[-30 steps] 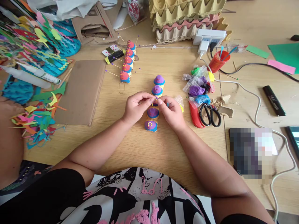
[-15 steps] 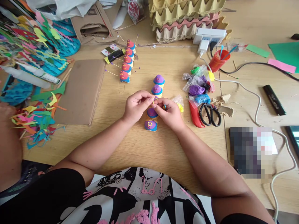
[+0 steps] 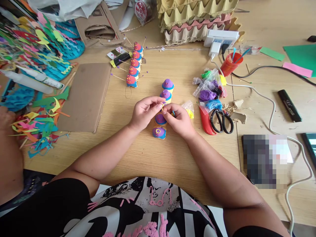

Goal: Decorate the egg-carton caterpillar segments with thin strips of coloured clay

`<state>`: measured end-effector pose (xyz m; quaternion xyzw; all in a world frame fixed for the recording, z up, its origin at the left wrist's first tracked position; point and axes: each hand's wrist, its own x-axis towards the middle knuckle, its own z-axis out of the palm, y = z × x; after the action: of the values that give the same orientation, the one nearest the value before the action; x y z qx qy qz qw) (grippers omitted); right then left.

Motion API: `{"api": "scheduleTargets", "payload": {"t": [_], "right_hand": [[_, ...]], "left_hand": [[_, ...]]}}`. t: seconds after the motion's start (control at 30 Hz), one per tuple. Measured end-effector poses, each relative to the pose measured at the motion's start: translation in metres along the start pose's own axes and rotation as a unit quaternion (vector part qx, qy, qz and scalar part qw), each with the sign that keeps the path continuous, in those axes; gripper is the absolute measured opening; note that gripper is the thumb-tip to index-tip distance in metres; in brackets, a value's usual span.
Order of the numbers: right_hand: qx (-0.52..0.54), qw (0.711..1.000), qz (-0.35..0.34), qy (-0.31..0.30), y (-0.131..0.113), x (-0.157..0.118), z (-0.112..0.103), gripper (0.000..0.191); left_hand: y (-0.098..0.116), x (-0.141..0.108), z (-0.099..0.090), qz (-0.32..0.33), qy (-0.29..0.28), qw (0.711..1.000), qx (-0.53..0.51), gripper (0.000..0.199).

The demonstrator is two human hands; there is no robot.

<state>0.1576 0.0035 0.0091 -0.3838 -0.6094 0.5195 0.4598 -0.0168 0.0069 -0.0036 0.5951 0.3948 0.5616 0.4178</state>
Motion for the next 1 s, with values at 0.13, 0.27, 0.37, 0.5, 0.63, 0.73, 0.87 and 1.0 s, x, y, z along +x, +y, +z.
{"api": "scheduleTargets", "payload": {"t": [0.13, 0.27, 0.37, 0.5, 0.63, 0.73, 0.87, 1.0], "right_hand": [[-0.006, 1.0, 0.011, -0.019, -0.001, 0.001, 0.0, 0.046], [0.0, 0.999, 0.014, -0.034, -0.001, 0.001, 0.0, 0.044], [-0.012, 0.999, 0.009, -0.048, -0.001, 0.001, 0.0, 0.041], [-0.024, 0.998, 0.004, -0.058, -0.001, 0.0, -0.001, 0.039], [-0.022, 0.998, -0.001, -0.06, 0.0, 0.001, -0.001, 0.04], [-0.008, 0.998, 0.003, -0.056, 0.0, 0.001, -0.002, 0.043], [0.021, 0.999, 0.004, -0.05, -0.002, 0.0, -0.002, 0.047], [0.021, 0.998, 0.01, -0.053, 0.0, 0.0, 0.0, 0.046]], "left_hand": [[-0.001, 0.0, 0.001, 0.01, -0.002, 1.0, -0.006, 0.04], [0.0, 0.001, 0.001, 0.006, -0.003, 1.0, -0.014, 0.041], [0.001, 0.0, 0.001, 0.004, -0.006, 1.0, -0.004, 0.041], [0.001, 0.0, 0.0, 0.004, -0.014, 1.0, 0.009, 0.04], [-0.001, 0.0, 0.0, 0.001, -0.008, 1.0, 0.003, 0.038], [-0.003, 0.001, 0.0, -0.005, 0.001, 1.0, -0.002, 0.038], [-0.006, 0.001, 0.001, -0.009, 0.016, 1.0, -0.022, 0.042], [-0.009, 0.003, 0.001, -0.021, 0.032, 0.998, -0.04, 0.044]]}}
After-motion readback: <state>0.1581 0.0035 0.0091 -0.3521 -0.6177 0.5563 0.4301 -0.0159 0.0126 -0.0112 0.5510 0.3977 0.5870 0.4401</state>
